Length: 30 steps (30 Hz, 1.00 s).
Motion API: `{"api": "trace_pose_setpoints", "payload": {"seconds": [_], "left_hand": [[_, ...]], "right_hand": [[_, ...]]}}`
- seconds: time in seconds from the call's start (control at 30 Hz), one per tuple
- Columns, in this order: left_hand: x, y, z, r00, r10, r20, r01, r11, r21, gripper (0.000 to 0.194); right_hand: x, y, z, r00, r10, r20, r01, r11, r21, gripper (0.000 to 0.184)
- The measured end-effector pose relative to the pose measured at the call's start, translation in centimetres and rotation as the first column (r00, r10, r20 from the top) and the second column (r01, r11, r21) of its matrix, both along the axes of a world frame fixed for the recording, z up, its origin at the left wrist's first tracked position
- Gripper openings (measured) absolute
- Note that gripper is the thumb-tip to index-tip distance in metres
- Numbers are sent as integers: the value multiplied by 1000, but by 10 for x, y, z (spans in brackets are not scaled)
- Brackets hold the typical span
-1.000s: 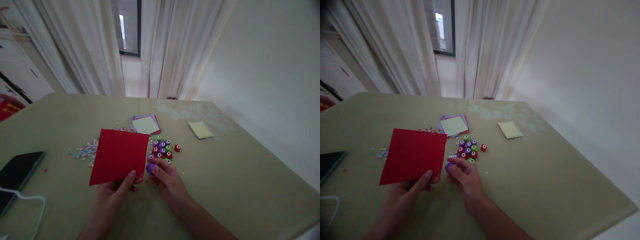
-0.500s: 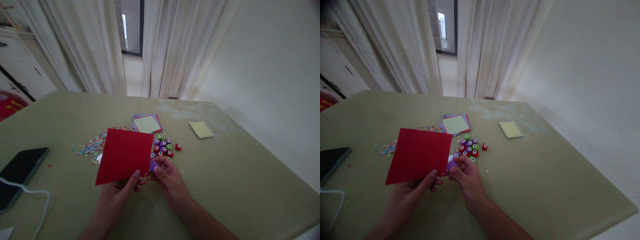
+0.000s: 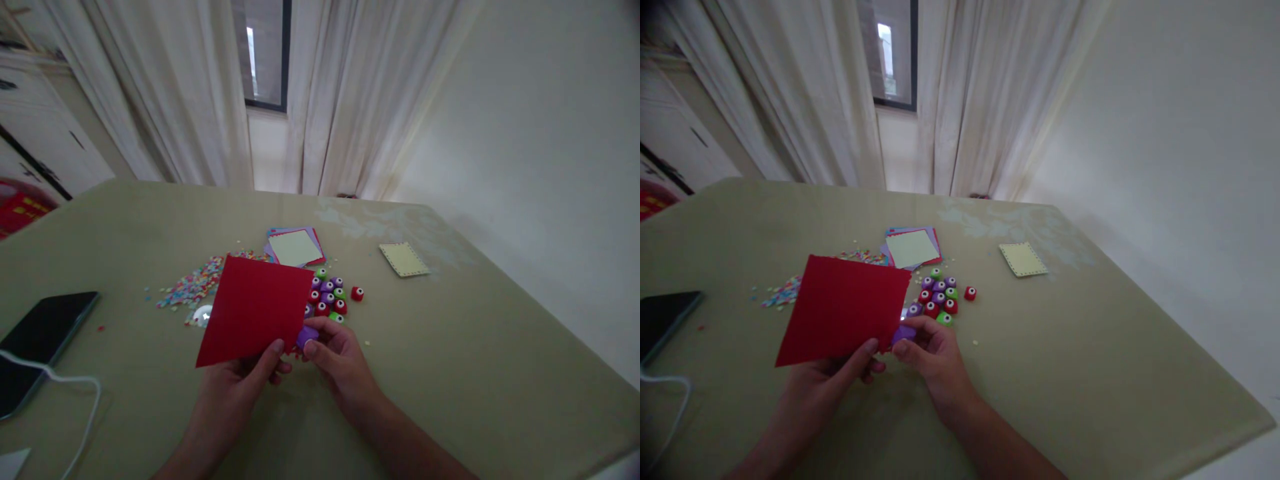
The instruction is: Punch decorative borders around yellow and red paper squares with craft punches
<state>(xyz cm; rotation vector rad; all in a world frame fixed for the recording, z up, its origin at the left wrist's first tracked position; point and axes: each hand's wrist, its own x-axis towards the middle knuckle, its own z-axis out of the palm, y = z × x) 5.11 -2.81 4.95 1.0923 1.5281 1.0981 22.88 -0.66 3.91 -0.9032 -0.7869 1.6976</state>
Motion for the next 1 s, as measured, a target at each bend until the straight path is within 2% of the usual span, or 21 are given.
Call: {"api": "trace_pose_setpoints", "payload": {"seconds": [0.17, 0.3, 0.57, 0.83, 1.0], "left_hand": [[0, 0, -6, 997, -58, 50, 58, 998, -7, 38], [1, 2, -6, 992, -92, 84, 93, 996, -8, 35], [0, 3, -8, 988, -145, 61, 148, 988, -47, 36], [0, 2, -9, 989, -149, 22, 150, 987, -55, 37], [1, 2, -7, 992, -124, -12, 123, 992, -40, 36]], "right_hand": [[1, 1, 1, 999, -14, 46, 14, 1000, -11, 46], [1, 2, 1, 998, 26, 52, -25, 1000, -16, 44], [0, -1, 5, 999, 24, 43, -18, 991, -130, 48], [2, 0, -10, 993, -3, 114, 11, 997, -73, 47], [3, 1, -7, 988, 21, 155, -16, 999, -34, 43]]}}
